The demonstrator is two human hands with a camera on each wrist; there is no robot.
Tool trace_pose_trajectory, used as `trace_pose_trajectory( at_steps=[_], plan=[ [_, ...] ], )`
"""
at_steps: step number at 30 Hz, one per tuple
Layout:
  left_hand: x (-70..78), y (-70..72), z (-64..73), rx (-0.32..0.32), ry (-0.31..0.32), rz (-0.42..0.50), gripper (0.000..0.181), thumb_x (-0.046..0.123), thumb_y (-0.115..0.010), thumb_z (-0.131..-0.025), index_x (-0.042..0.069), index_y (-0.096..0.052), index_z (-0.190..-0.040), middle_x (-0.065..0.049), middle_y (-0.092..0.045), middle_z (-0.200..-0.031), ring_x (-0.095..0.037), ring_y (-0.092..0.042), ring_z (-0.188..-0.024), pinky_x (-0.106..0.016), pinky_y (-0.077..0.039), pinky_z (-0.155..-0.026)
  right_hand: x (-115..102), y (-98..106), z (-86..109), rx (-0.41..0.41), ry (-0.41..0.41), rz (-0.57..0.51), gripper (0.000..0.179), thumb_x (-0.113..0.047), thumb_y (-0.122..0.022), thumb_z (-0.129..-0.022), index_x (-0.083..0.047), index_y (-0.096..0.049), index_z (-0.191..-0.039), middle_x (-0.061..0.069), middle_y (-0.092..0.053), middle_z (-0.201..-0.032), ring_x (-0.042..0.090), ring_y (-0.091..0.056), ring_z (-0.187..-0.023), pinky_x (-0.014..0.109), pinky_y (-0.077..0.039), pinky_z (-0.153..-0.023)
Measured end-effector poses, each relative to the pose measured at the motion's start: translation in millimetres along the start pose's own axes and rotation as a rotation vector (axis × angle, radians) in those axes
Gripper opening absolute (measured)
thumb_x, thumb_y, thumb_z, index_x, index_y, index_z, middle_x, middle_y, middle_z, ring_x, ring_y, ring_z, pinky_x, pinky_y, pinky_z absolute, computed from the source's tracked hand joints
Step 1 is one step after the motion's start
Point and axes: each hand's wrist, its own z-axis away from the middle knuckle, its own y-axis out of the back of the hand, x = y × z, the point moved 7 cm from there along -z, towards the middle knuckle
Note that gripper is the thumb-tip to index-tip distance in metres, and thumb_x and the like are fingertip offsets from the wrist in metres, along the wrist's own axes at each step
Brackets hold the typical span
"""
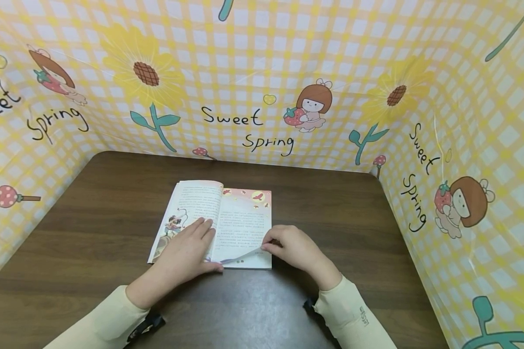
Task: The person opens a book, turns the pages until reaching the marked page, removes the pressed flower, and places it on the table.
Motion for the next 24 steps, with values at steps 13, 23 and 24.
trace_pose_trajectory(
  at_steps=[13,23,24],
  plan=[
    [-0.6,-0.4,-0.4,-0.004,0.014,-0.011,0.07,0.053,-0.076,-0.086,-0.004,-0.064,-0.125,-0.025,-0.058,-0.14,-0.043,-0.052,-0.135,-0.05,-0.044,-0.112,13,17,1.6,0.182,-0.164,0.024,0.008,-0.029,-0.073,-0.096,-0.022,-0.076,-0.092,-0.014,-0.067,-0.089,0.006,-0.061,-0.08,0.029,-0.054,-0.075],
    [-0.9,0.9,0.9,0.032,0.037,0.032,0.101,0.041,-0.078,-0.086,0.004,-0.022,-0.162,-0.024,-0.056,-0.144,-0.042,-0.052,-0.136,-0.05,-0.045,-0.111,20,16,2.7,0.198,-0.226,0.033,0.01,-0.028,-0.071,-0.098,-0.024,-0.075,-0.09,-0.012,-0.069,-0.092,0.009,-0.061,-0.082,0.031,-0.053,-0.076],
    [-1.0,0.8,0.8,0.032,0.038,0.035,0.105,0.04,-0.079,-0.086,0.006,-0.016,-0.164,-0.024,-0.054,-0.146,-0.042,-0.051,-0.137,-0.05,-0.045,-0.111,20,16,2.8,0.198,-0.225,0.034,0.01,-0.027,-0.071,-0.098,-0.024,-0.074,-0.089,-0.012,-0.069,-0.092,0.008,-0.061,-0.082,0.031,-0.053,-0.076]
  ],
)
